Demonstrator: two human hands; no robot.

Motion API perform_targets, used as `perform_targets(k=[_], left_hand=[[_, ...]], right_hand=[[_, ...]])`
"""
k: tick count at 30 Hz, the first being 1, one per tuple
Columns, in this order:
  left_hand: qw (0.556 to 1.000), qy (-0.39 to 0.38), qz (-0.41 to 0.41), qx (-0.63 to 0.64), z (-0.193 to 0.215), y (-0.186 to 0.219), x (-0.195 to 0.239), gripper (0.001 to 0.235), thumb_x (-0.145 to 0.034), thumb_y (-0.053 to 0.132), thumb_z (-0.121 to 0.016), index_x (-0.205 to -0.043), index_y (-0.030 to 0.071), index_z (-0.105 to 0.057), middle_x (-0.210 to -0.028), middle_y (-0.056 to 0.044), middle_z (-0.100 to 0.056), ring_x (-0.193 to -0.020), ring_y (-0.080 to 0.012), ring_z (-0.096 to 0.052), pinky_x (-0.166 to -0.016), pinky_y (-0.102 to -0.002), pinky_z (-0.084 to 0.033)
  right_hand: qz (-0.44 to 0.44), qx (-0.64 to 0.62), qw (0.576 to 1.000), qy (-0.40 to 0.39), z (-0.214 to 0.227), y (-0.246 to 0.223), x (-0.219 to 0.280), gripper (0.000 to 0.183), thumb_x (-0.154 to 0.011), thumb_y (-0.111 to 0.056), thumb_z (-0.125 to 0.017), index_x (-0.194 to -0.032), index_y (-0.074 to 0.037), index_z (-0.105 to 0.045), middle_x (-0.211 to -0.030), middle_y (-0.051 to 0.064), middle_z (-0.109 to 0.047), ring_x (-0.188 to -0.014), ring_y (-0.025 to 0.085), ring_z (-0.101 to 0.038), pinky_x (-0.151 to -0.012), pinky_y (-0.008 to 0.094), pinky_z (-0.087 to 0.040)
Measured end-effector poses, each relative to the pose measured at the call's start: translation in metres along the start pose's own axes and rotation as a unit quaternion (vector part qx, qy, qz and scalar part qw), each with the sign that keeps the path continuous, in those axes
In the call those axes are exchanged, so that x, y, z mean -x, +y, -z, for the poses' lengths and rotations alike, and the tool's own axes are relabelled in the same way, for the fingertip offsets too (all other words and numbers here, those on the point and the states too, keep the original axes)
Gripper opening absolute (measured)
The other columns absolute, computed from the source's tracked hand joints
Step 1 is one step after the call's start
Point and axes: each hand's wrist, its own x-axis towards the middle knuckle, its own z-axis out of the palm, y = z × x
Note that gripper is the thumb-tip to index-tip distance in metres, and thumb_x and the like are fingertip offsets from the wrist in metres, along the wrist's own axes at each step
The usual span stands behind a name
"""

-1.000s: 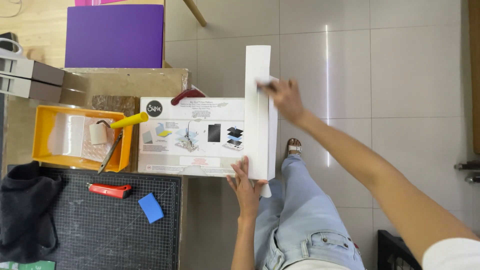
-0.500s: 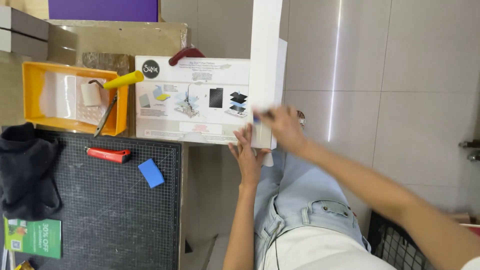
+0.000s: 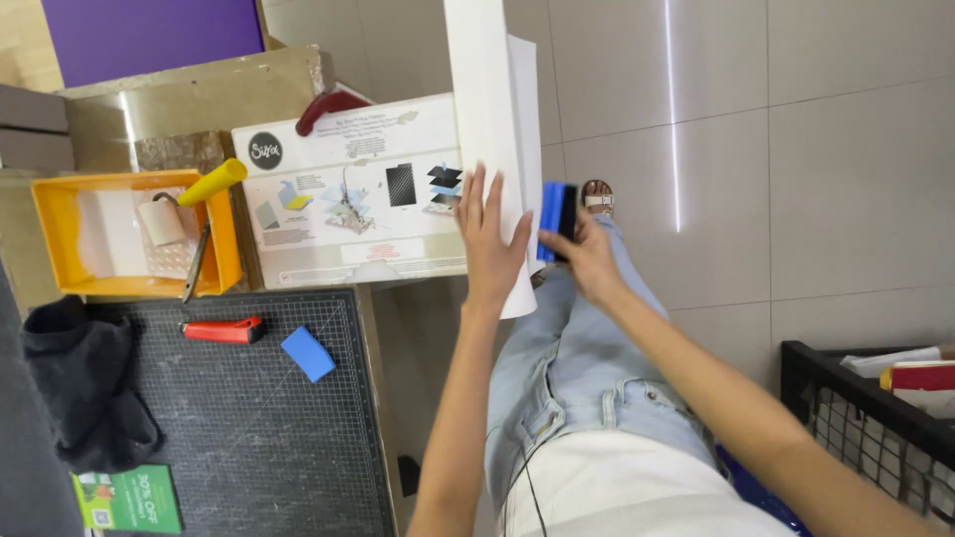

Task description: Smoothing a paper strip with a tool to ensure adhesion and then stacking large cardboard boxes.

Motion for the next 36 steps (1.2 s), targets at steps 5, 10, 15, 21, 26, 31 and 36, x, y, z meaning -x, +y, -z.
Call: perform_targets(k=[5,10,15,21,26,31,36], left_hand=[[0.984,-0.083,-0.109,-0.114,-0.021,-0.020,-0.046,0.081,-0.084,0.011,-0.080,-0.155,0.015,-0.039,-0.167,-0.016,-0.019,-0.155,-0.0362,-0.021,-0.123,-0.056,-0.025],[0.970,-0.108,-0.112,-0.187,-0.020,-0.028,-0.044,0.072,-0.099,0.018,-0.065,-0.160,0.012,-0.029,-0.168,-0.015,-0.018,-0.157,-0.0282,-0.019,-0.126,-0.048,-0.018],[0.968,-0.115,-0.106,-0.197,-0.019,-0.032,-0.043,0.062,-0.107,0.028,-0.056,-0.160,0.011,-0.029,-0.168,-0.015,-0.019,-0.157,-0.0274,-0.017,-0.126,-0.048,-0.011],[0.967,-0.107,-0.113,-0.202,-0.020,-0.033,-0.042,0.060,-0.108,0.030,-0.052,-0.160,0.010,-0.029,-0.168,-0.016,-0.019,-0.157,-0.0273,-0.018,-0.126,-0.048,-0.012],[0.970,-0.107,-0.104,-0.194,-0.022,-0.035,-0.041,0.058,-0.110,0.031,-0.047,-0.160,0.009,-0.027,-0.168,-0.015,-0.019,-0.157,-0.0266,-0.017,-0.126,-0.047,-0.011],[0.970,-0.107,-0.093,-0.197,-0.025,-0.039,-0.040,0.053,-0.111,0.024,-0.038,-0.160,0.008,-0.026,-0.168,-0.013,-0.018,-0.157,-0.0252,-0.015,-0.127,-0.043,-0.008],[0.970,-0.104,-0.089,-0.200,-0.025,-0.040,-0.041,0.053,-0.112,0.021,-0.036,-0.160,0.006,-0.023,-0.169,-0.014,-0.017,-0.157,-0.0263,-0.015,-0.127,-0.041,-0.009]], right_hand=[[0.008,0.004,1.000,-0.019,0.008,0.041,0.012,0.016,-0.093,-0.007,-0.071,-0.103,-0.006,-0.058,-0.076,0.009,-0.068,-0.057,0.018,-0.069,-0.043,0.028,-0.058],[0.037,0.057,0.997,-0.025,-0.016,0.012,0.032,0.011,-0.100,-0.014,-0.063,-0.106,-0.010,-0.054,-0.078,0.003,-0.068,-0.061,0.011,-0.069,-0.048,0.024,-0.058],[0.063,0.114,0.991,-0.028,-0.024,0.000,0.041,0.012,-0.103,-0.016,-0.061,-0.109,-0.010,-0.051,-0.085,0.000,-0.065,-0.071,0.007,-0.065,-0.060,0.024,-0.057],[0.077,0.173,0.981,-0.045,-0.018,0.003,0.035,0.016,-0.103,-0.017,-0.061,-0.112,-0.009,-0.050,-0.094,-0.001,-0.063,-0.087,0.006,-0.059,-0.076,0.027,-0.054],[0.099,0.210,0.972,-0.041,-0.013,0.010,0.031,0.017,-0.103,-0.016,-0.061,-0.112,-0.009,-0.048,-0.089,0.000,-0.058,-0.085,0.009,-0.059,-0.073,0.028,-0.053],[0.142,0.259,0.955,-0.028,-0.017,0.011,0.007,0.018,-0.103,-0.018,-0.061,-0.106,-0.009,-0.046,-0.083,0.001,-0.054,-0.078,0.010,-0.056,-0.066,0.027,-0.048],[0.186,0.230,0.955,-0.007,-0.041,-0.025,-0.013,0.016,-0.105,-0.016,-0.060,-0.108,-0.007,-0.047,-0.087,0.000,-0.053,-0.082,0.010,-0.054,-0.069,0.028,-0.048]])
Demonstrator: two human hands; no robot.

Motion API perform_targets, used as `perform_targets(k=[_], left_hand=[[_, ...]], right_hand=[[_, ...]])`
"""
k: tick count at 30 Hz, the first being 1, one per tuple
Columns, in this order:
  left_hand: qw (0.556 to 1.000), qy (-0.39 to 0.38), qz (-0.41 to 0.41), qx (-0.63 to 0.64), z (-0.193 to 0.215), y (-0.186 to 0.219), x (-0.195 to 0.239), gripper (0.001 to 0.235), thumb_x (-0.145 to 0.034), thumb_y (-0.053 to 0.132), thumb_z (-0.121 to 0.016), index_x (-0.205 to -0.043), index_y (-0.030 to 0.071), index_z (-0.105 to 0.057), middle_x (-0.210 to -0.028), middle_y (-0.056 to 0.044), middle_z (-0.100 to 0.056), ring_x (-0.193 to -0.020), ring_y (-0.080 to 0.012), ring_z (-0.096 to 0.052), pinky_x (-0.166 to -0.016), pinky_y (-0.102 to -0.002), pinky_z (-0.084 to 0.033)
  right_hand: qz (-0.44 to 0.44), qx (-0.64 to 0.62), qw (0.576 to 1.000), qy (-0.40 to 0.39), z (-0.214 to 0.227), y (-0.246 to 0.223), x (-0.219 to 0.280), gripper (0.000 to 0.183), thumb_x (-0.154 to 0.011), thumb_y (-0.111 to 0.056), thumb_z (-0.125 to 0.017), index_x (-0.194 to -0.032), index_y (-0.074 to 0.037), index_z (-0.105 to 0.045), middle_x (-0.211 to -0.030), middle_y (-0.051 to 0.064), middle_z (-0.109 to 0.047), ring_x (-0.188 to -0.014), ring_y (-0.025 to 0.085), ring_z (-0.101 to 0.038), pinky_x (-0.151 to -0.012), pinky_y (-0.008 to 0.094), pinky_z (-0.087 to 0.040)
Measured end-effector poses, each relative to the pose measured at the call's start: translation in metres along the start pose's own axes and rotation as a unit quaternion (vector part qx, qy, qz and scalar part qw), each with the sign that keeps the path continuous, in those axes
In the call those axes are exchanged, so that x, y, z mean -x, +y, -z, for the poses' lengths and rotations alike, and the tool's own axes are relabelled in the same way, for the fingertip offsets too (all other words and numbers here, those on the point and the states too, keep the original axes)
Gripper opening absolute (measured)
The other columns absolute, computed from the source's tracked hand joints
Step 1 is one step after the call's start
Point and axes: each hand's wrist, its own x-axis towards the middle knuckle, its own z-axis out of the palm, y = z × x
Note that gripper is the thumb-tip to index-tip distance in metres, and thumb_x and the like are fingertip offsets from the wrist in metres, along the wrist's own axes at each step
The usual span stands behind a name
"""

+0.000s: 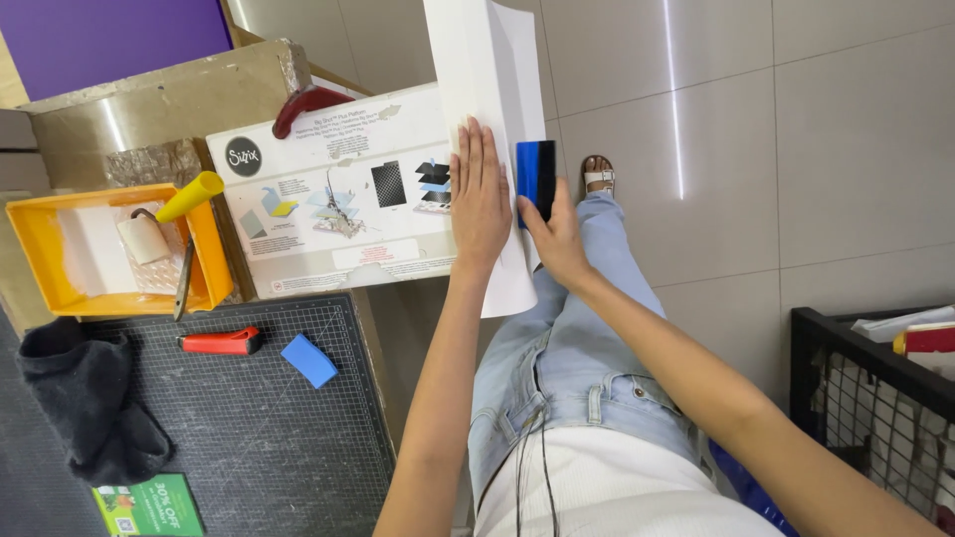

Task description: Smoothing a paper strip with a tool to ensure adhesion and then stacking large cardboard boxes.

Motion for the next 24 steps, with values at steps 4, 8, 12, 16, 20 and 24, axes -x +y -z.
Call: perform_targets(k=[4,8,12,16,20,24], left_hand=[[1.000,0.017,0.001,0.002,0.005,0.002,0.000,0.051,-0.110,0.017,-0.039,-0.158,0.003,-0.027,-0.167,-0.016,-0.020,-0.156,-0.0287,-0.017,-0.126,-0.041,-0.013],[1.000,0.019,0.006,0.009,0.008,0.006,0.001,0.052,-0.109,0.014,-0.039,-0.157,0.001,-0.028,-0.167,-0.019,-0.018,-0.156,-0.0319,-0.015,-0.126,-0.043,-0.014],[1.000,0.019,0.006,0.015,0.005,0.004,-0.002,0.057,-0.105,0.010,-0.043,-0.158,0.001,-0.026,-0.168,-0.020,-0.014,-0.156,-0.0337,-0.012,-0.126,-0.044,-0.014],[0.999,0.034,0.002,-0.011,0.007,0.005,-0.002,0.055,-0.103,0.006,-0.043,-0.156,0.000,-0.030,-0.166,-0.021,-0.019,-0.155,-0.0345,-0.016,-0.125,-0.042,-0.018],[0.999,0.038,0.010,0.033,0.022,0.015,-0.005,0.051,-0.107,0.007,-0.035,-0.157,-0.003,-0.025,-0.166,-0.022,-0.014,-0.156,-0.0375,-0.013,-0.128,-0.046,-0.020],[0.998,-0.031,0.045,-0.034,0.029,0.026,-0.013,0.070,-0.108,0.044,-0.034,-0.160,0.001,-0.015,-0.168,-0.019,-0.011,-0.158,-0.0331,-0.011,-0.129,-0.050,-0.017]], right_hand=[[-0.034,0.006,0.999,-0.031,0.010,0.034,0.041,0.020,-0.101,-0.014,-0.065,-0.110,-0.006,-0.049,-0.087,0.004,-0.054,-0.084,0.013,-0.053,-0.072,0.033,-0.048],[-0.039,0.001,0.998,-0.042,0.010,0.019,0.025,0.015,-0.102,-0.014,-0.063,-0.106,-0.007,-0.051,-0.084,0.001,-0.059,-0.080,0.009,-0.057,-0.071,0.029,-0.049],[0.035,0.003,0.999,-0.008,-0.001,0.006,-0.035,0.014,-0.105,-0.016,-0.060,-0.106,-0.007,-0.049,-0.088,0.002,-0.056,-0.085,0.010,-0.054,-0.073,0.029,-0.047],[0.038,0.004,0.999,0.004,-0.011,0.000,-0.099,0.021,-0.105,-0.021,-0.062,-0.108,-0.007,-0.047,-0.090,0.005,-0.057,-0.086,0.013,-0.054,-0.076,0.034,-0.050],[0.045,-0.012,0.999,0.011,-0.017,-0.003,-0.159,0.028,-0.103,-0.030,-0.059,-0.114,-0.008,-0.045,-0.094,0.006,-0.057,-0.084,0.015,-0.055,-0.072,0.033,-0.050],[-0.001,-0.071,0.997,-0.030,-0.017,-0.020,-0.187,0.033,-0.101,-0.032,-0.055,-0.122,-0.009,-0.043,-0.100,0.005,-0.058,-0.084,0.014,-0.058,-0.071,0.027,-0.056]])
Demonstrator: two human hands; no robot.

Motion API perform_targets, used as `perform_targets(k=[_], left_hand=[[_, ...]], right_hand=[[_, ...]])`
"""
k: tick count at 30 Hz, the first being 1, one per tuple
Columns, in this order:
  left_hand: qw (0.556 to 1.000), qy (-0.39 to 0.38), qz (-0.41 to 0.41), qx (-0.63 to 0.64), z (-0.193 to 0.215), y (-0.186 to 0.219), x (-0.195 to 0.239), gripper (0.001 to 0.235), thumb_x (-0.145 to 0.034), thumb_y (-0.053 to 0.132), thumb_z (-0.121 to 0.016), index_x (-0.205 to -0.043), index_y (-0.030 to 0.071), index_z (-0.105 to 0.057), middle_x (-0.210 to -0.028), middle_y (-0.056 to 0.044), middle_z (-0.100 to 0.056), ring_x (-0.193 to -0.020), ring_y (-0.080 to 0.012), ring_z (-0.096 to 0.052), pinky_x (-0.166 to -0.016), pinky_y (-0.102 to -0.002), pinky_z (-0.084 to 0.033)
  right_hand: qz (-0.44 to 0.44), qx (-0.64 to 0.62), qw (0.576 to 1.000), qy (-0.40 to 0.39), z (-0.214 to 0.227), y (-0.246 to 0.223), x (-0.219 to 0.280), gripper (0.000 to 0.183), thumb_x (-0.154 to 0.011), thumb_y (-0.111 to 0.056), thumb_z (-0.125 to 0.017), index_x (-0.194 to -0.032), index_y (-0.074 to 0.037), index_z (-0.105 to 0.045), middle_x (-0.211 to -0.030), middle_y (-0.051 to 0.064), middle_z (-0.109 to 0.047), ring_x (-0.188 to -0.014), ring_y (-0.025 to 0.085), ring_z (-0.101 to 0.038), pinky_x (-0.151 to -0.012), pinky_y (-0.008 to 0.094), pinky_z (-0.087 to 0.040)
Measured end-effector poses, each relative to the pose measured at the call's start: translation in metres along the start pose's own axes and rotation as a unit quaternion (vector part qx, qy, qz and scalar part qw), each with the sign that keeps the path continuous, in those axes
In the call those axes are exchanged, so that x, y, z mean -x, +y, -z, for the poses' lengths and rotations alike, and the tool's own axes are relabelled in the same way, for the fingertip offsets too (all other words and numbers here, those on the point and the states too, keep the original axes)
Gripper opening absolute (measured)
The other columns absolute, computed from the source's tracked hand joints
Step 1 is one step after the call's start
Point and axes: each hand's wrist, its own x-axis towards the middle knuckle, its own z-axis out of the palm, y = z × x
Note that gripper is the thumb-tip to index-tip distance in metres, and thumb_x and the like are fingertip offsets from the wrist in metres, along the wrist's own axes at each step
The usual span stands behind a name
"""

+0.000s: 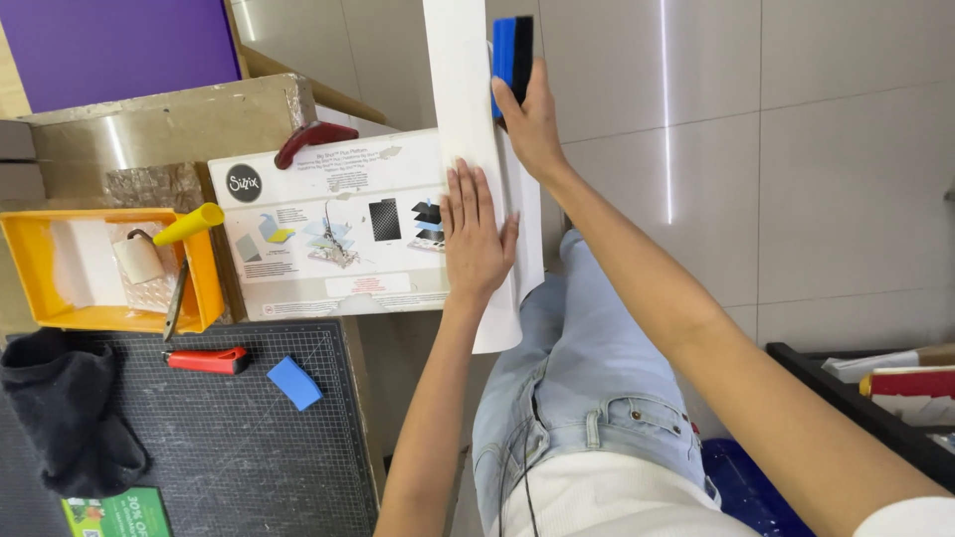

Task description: Smoothing a paper strip with a tool to ensure adhesion and then stacking large cardboard boxes.

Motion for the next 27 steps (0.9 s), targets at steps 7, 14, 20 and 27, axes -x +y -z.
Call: perform_targets(k=[7,14,20,27], left_hand=[[0.994,-0.035,0.001,-0.105,0.004,0.012,0.042,0.076,-0.097,0.031,-0.046,-0.159,-0.002,-0.017,-0.167,-0.021,-0.015,-0.157,-0.0323,-0.014,-0.125,-0.053,-0.006],[0.996,-0.047,0.012,-0.081,0.004,0.018,0.079,0.069,-0.100,0.031,-0.038,-0.158,-0.002,-0.019,-0.166,-0.021,-0.017,-0.156,-0.0325,-0.017,-0.123,-0.055,-0.016],[0.996,-0.045,0.014,-0.073,0.001,0.017,0.081,0.067,-0.102,0.032,-0.034,-0.158,-0.001,-0.019,-0.166,-0.020,-0.018,-0.156,-0.0318,-0.018,-0.124,-0.055,-0.015],[0.997,-0.041,0.014,-0.063,0.002,0.017,0.081,0.066,-0.103,0.032,-0.033,-0.158,-0.001,-0.019,-0.166,-0.020,-0.018,-0.156,-0.0311,-0.017,-0.124,-0.054,-0.016]], right_hand=[[-0.040,0.057,0.997,-0.037,0.011,-0.001,0.101,0.036,-0.100,-0.034,-0.055,-0.122,-0.006,-0.045,-0.113,0.008,-0.058,-0.103,0.017,-0.056,-0.093,0.033,-0.048],[-0.030,0.087,0.996,0.016,0.004,0.012,0.090,0.030,-0.101,-0.037,-0.055,-0.107,-0.009,-0.046,-0.091,0.002,-0.053,-0.081,0.014,-0.050,-0.073,0.030,-0.045],[0.028,0.060,0.997,0.041,-0.005,0.009,0.020,0.029,-0.101,-0.036,-0.054,-0.104,-0.011,-0.041,-0.083,0.000,-0.049,-0.069,0.011,-0.046,-0.060,0.027,-0.042],[-0.022,0.024,0.999,0.041,-0.005,-0.003,-0.004,0.030,-0.101,-0.037,-0.051,-0.111,-0.011,-0.040,-0.086,0.000,-0.050,-0.070,0.011,-0.050,-0.059,0.025,-0.048]])
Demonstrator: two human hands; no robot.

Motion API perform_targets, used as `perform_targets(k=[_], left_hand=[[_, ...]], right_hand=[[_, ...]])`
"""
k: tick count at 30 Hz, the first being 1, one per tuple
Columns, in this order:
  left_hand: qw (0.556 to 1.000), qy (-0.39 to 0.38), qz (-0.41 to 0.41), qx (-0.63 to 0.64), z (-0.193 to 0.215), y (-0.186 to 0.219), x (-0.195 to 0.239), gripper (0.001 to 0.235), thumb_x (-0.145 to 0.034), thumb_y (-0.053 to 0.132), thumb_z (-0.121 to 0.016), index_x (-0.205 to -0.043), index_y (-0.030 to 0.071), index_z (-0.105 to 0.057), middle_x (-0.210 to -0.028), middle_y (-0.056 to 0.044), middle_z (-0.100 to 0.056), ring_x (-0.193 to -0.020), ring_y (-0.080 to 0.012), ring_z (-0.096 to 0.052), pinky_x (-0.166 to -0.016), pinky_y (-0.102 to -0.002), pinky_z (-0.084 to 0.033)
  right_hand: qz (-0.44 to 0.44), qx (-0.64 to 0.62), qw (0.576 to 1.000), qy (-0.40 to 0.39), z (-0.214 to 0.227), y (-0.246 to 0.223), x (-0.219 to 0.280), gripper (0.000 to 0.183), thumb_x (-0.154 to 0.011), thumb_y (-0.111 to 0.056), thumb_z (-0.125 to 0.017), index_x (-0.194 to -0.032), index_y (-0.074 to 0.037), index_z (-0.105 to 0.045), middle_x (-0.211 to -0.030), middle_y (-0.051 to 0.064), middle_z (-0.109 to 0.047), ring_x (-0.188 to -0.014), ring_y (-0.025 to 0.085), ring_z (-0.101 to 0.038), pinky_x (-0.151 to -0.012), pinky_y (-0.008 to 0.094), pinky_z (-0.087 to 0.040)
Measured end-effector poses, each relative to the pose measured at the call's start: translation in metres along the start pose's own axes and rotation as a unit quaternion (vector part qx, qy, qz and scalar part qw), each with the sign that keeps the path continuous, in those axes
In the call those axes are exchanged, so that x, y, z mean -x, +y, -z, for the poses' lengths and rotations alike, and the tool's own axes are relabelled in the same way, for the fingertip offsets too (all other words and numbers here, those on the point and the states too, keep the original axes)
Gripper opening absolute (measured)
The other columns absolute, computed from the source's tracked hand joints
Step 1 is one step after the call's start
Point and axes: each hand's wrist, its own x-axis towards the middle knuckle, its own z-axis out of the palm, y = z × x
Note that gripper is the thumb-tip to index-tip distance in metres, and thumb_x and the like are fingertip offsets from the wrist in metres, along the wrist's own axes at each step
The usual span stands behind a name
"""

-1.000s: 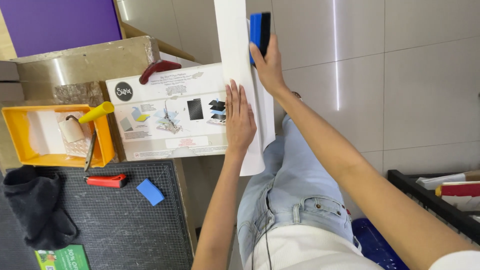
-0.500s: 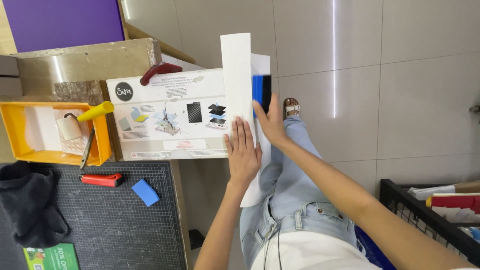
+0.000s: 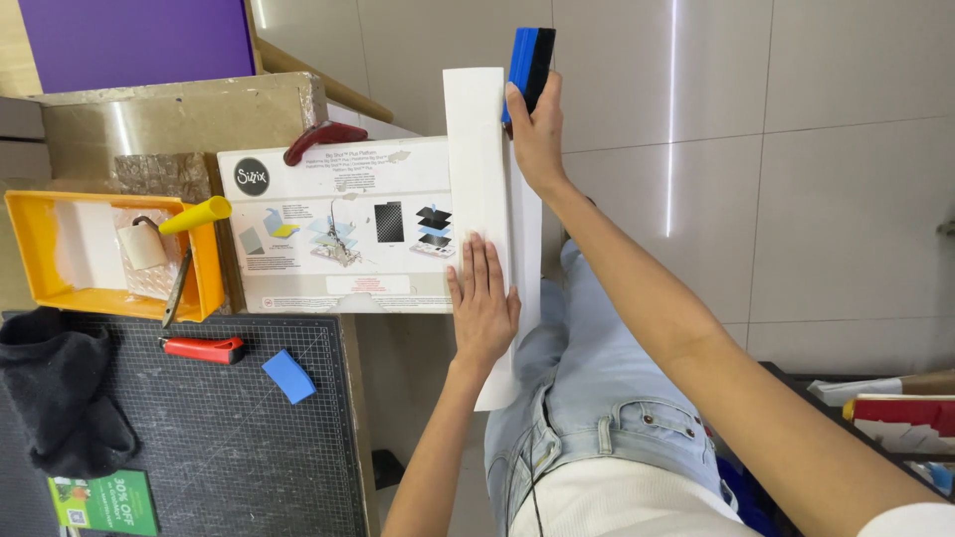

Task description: Smoothing a paper strip with a tool to ensure adhesion and then stacking large cardboard boxes.

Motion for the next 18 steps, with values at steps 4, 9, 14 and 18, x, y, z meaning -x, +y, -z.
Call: perform_targets(k=[4,9,14,18], left_hand=[[1.000,-0.008,-0.001,0.000,0.004,0.001,0.003,0.067,-0.102,0.031,-0.035,-0.158,-0.002,-0.018,-0.166,-0.021,-0.017,-0.156,-0.0327,-0.016,-0.124,-0.054,-0.015],[0.999,-0.033,0.007,0.024,-0.005,0.005,0.027,0.069,-0.099,0.029,-0.040,-0.158,-0.001,-0.022,-0.165,-0.023,-0.019,-0.154,-0.0341,-0.015,-0.120,-0.056,-0.003],[0.999,0.007,0.005,0.053,-0.007,-0.011,-0.054,0.059,-0.104,0.030,-0.039,-0.158,0.008,-0.029,-0.165,-0.015,-0.025,-0.154,-0.0297,-0.020,-0.115,-0.066,-0.002],[0.998,0.000,-0.007,0.065,-0.002,-0.041,-0.148,0.055,-0.108,0.042,-0.040,-0.159,0.029,-0.028,-0.166,0.006,-0.027,-0.154,-0.0214,-0.020,-0.112,-0.078,-0.001]], right_hand=[[-0.012,-0.145,0.989,0.009,0.017,0.038,-0.014,0.022,-0.102,-0.033,-0.054,-0.106,-0.013,-0.044,-0.081,0.001,-0.048,-0.056,0.009,-0.049,-0.044,0.024,-0.041],[-0.084,-0.046,0.995,-0.036,0.105,0.076,-0.015,0.008,-0.106,-0.022,-0.061,-0.107,-0.016,-0.066,-0.083,-0.008,-0.051,-0.075,0.006,-0.053,-0.061,0.021,-0.049],[0.060,0.088,0.972,-0.209,0.114,0.002,-0.029,0.031,-0.106,0.001,-0.055,-0.135,-0.009,-0.056,-0.111,0.009,-0.064,-0.104,0.020,-0.059,-0.090,0.038,-0.051],[0.172,0.262,0.903,-0.293,0.099,-0.029,-0.053,0.035,-0.096,-0.026,-0.078,-0.126,-0.015,-0.063,-0.107,0.001,-0.066,-0.103,0.022,-0.059,-0.092,0.034,-0.044]])
